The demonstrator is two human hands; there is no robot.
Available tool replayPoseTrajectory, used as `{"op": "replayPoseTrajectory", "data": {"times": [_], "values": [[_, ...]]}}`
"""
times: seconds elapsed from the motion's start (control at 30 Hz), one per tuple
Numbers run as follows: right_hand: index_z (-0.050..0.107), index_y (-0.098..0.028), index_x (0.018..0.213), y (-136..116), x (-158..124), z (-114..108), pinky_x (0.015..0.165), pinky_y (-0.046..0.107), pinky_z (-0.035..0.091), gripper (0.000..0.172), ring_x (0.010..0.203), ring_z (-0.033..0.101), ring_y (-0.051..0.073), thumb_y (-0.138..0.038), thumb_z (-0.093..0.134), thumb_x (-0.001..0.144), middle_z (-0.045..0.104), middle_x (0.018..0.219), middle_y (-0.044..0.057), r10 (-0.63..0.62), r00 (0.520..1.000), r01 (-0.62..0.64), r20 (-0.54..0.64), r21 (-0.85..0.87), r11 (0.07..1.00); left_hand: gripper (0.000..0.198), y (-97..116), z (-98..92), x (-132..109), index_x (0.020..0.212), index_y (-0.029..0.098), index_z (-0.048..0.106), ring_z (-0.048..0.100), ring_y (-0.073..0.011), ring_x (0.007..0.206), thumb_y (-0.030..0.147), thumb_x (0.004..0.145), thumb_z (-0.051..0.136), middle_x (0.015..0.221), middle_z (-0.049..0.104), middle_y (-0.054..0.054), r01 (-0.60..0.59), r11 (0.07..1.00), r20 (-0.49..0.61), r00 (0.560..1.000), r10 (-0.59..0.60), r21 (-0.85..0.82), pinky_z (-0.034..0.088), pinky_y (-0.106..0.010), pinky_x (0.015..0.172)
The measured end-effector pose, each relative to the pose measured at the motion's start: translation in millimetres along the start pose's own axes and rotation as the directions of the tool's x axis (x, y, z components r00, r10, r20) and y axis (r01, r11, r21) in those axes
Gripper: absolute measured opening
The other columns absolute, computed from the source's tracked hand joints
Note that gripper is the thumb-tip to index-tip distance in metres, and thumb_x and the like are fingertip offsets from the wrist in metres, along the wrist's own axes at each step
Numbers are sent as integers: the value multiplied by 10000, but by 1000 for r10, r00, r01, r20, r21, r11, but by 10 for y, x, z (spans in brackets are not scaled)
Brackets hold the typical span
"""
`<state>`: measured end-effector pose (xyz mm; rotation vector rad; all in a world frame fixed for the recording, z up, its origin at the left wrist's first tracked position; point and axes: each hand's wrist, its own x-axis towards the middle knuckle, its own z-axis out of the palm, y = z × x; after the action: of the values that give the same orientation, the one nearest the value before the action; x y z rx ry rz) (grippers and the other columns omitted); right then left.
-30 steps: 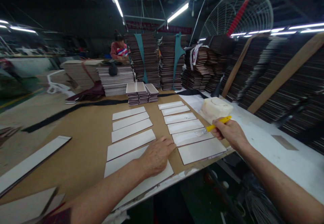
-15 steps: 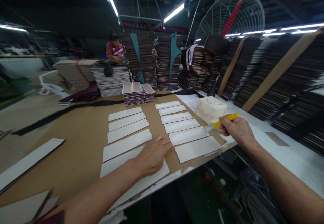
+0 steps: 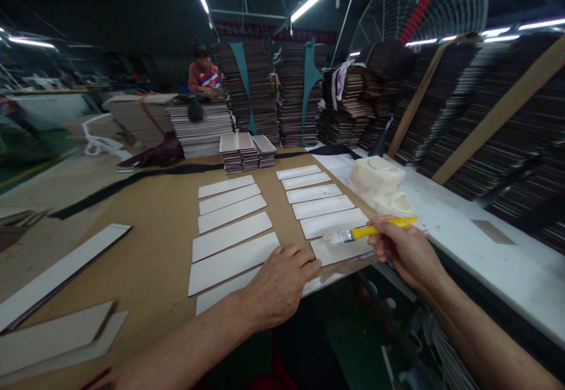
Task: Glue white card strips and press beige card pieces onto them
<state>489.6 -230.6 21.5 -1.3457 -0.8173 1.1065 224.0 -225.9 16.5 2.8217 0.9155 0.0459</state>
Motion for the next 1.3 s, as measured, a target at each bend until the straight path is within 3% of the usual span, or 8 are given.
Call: {"op": "replayPoseTrajectory", "data": {"times": [0.23, 0.37, 0.53, 0.97, 1.3], "values": [[616, -168, 819, 87, -17, 145, 340, 198, 397, 389, 388, 501, 106, -476, 780, 648, 640, 561, 2, 47, 998, -44, 41, -62, 997, 425, -13, 32, 7, 1298, 246, 527, 519, -268, 1072, 124, 892, 501, 1259, 622, -53, 1, 1000, -18, 1000, -1, 15, 423, -426, 877], [620, -167, 808, 137, 28, 118, 343, 209, 412, 367, 389, 508, 114, -477, 761, 672, 650, 566, 12, 40, 998, -34, 43, -133, 990, 404, -14, 39, 14, 1287, 245, 536, 511, -271, 1079, 121, 908, 470, 1254, 623, -53, 1, 1000, -30, 1000, -1, 5, 419, -431, 875], [650, -162, 823, 119, 145, -90, 356, 222, 427, 317, 397, 519, 120, -445, 743, 714, 660, 586, 15, -4, 1000, 6, 10, -230, 973, 420, -11, 21, 18, 1257, 254, 544, 512, -271, 1077, 98, 874, 474, 1228, 624, -41, 9, 1000, -11, 1000, -9, -23, 423, -438, 868], [664, -160, 828, -127, 251, -691, 375, 214, 443, 227, 438, 542, 127, -361, 690, 727, 658, 595, 24, -105, 974, 19, -203, -383, 924, 422, -21, 25, 19, 1264, 262, 552, 505, -274, 1111, 99, 890, 444, 1265, 620, -38, 24, 997, 12, 1000, -24, -67, 410, -468, 916], [670, -199, 806, -208, 200, -887, 389, 273, 486, 244, 477, 570, 167, -425, 701, 721, 672, 656, 69, -194, 945, 40, -264, -495, 868, 365, -12, 33, 23, 1196, 249, 573, 528, -270, 1079, 103, 874, 481, 1198, 640, -46, 6, 999, -38, 999, -8, -44, 433, -436, 877]]}}
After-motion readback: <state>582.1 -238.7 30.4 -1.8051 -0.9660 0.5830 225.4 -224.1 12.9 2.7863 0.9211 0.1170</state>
